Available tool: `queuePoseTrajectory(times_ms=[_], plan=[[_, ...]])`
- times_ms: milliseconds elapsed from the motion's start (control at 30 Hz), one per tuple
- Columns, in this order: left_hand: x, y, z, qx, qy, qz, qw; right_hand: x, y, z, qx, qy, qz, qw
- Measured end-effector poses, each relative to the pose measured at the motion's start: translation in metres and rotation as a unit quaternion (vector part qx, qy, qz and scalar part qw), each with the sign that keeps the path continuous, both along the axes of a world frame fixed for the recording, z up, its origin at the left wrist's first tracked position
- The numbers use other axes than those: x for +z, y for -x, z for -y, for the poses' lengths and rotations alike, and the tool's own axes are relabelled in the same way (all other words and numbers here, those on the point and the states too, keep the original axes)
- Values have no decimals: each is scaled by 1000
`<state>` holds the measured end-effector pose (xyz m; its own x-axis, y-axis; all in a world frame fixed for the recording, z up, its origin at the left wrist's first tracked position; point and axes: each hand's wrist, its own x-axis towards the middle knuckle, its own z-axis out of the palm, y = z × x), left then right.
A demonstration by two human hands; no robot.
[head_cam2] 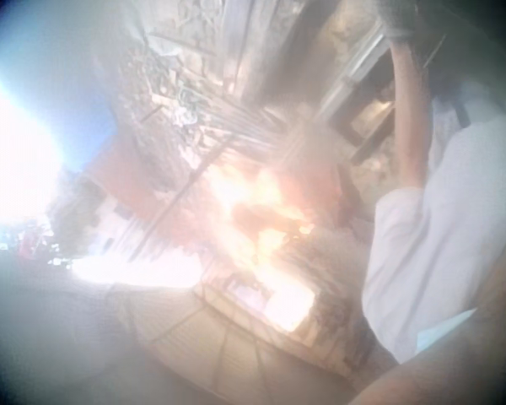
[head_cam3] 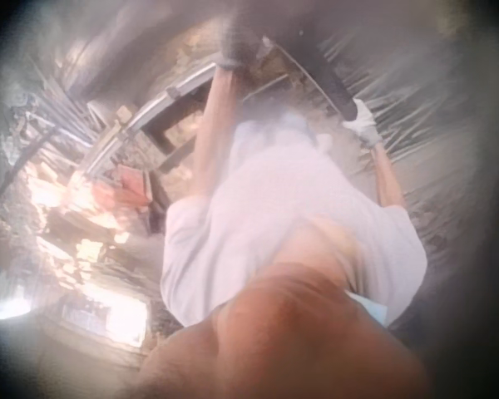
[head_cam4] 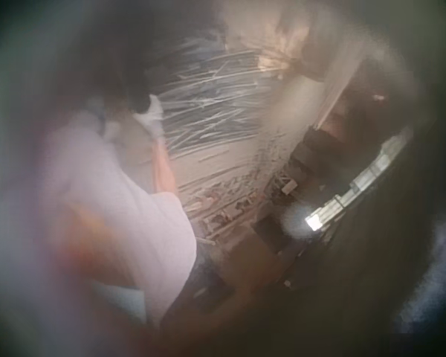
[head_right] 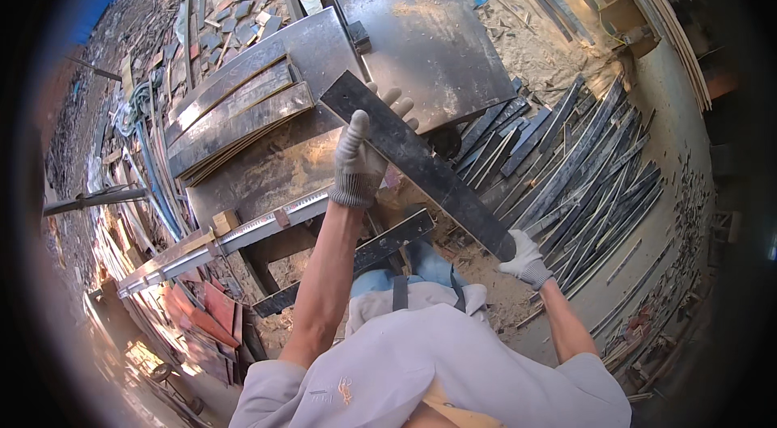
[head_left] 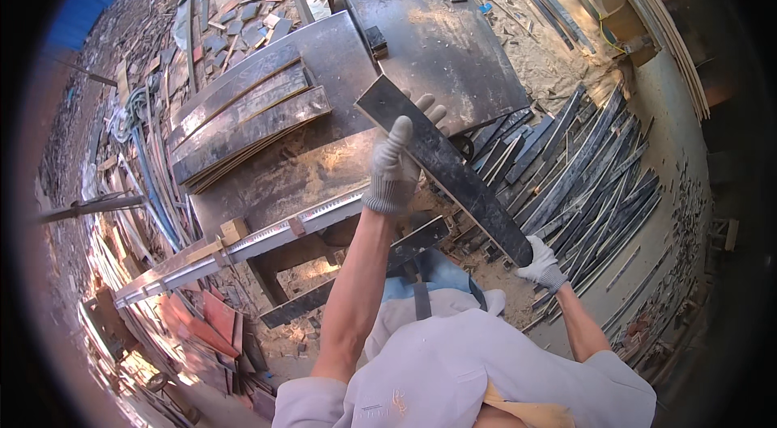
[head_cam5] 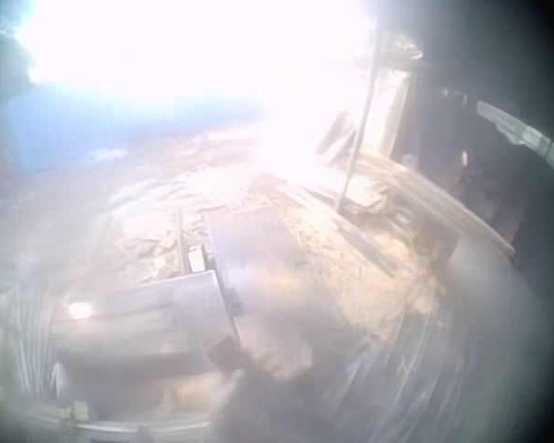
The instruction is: The person repeatedly picks up wooden planks from the floor, places them on a table saw, and cuts them into smaller pieces. After each cut, the person removes the cut pieces and places them on the floor. The process is repeated multiple times with different planks.
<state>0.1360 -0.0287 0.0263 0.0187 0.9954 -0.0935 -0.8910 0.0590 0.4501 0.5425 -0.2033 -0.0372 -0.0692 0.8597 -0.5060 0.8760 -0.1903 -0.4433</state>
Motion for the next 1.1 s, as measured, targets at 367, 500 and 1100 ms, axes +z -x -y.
queuePoseTrajectory(times_ms=[367, 500, 1100], plan=[[69, -53, 89, 10, -74, -283, 956, -73, 25, -62, 18, -18, 63, 998], [68, -30, 93, 52, -37, -164, 984, -94, -2, -75, -30, -111, 109, 987], [-57, 174, 124, 296, -30, 260, 919, 55, 76, -159, -143, -61, -656, 739]])
